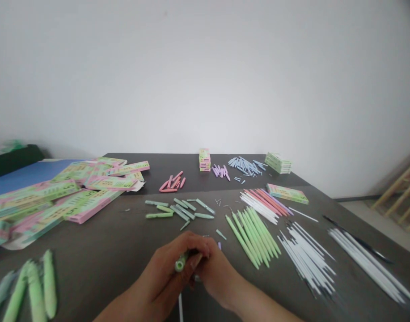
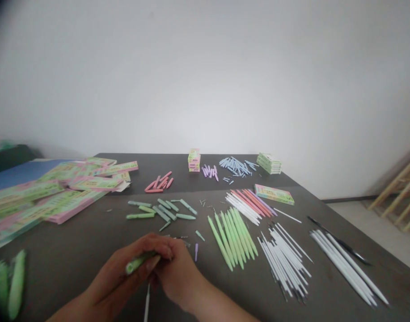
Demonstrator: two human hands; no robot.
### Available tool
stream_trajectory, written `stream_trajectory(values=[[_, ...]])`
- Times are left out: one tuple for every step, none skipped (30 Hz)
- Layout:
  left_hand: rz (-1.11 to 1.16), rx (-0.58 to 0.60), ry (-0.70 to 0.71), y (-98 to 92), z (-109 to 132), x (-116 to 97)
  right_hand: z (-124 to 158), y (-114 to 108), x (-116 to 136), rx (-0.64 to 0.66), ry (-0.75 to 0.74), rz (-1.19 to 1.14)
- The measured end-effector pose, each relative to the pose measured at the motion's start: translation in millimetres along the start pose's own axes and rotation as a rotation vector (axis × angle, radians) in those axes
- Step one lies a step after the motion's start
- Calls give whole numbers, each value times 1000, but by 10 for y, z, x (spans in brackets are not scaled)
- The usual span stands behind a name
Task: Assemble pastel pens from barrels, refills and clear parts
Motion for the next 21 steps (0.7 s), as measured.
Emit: stream_trajectory(values=[[3, -6, 2, 0, -2, -4, 5, -1, 3, 4, -3, 4], [3, -5, -2, -2, -4, 4, 8, -1, 3, 10, -8, 1], [2, 2, -14, -6, -7, 21, 11, -1, -2, 15, -12, -4], [7, 9, -30, -11, -10, 44, 11, 1, -13, 26, -13, -5], [19, 15, -50, -18, -12, 69, 10, 6, -28, 34, -18, -2], [41, 15, -69, -26, -12, 93, 8, 13, -46, 42, -21, 10], [69, 10, -87, -32, -10, 112, 6, 22, -65, 49, -23, 24], [94, 5, -99, -36, -6, 125, 3, 34, -81, 56, -19, 32], [105, -2, -102, -36, 0, 131, 0, 50, -93, 68, -14, 29], [94, -9, -97, -32, 7, 131, -1, 67, -98, 86, -11, 14], [59, -15, -81, -24, 15, 129, -2, 83, -95, 98, -12, -8], [9, -22, -63, -15, 22, 127, -1, 96, -86, 107, -19, -30], [-37, -28, -52, -6, 25, 131, 0, 105, -73, 109, -26, -46], [-54, -33, -51, -1, 21, 142, 2, 109, -61, 108, -29, -47], [-26, -45, -63, -8, 9, 162, 3, 108, -52, 103, -24, -37], [55, -69, -79, -29, -14, 186, 3, 102, -48, 101, -7, -23], [184, -117, -94, -70, -47, 214, 2, 92, -49, 101, 15, -9], [341, -190, -104, -130, -86, 241, 0, 79, -53, 103, 44, -4], [503, -280, -103, -205, -126, 265, -3, 64, -57, 100, 71, -10], [643, -388, -102, -289, -160, 284, -7, 47, -59, 92, 91, -24], [730, -471, -115, -367, -185, 297, -12, 30, -58, 79, 105, -42]])
Point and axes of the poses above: each hand's wrist, its own z-axis away from the middle knuckle, its own y-axis out of the palm, x = y × z, the point moved 2 cm from there along -z, towards the middle knuckle
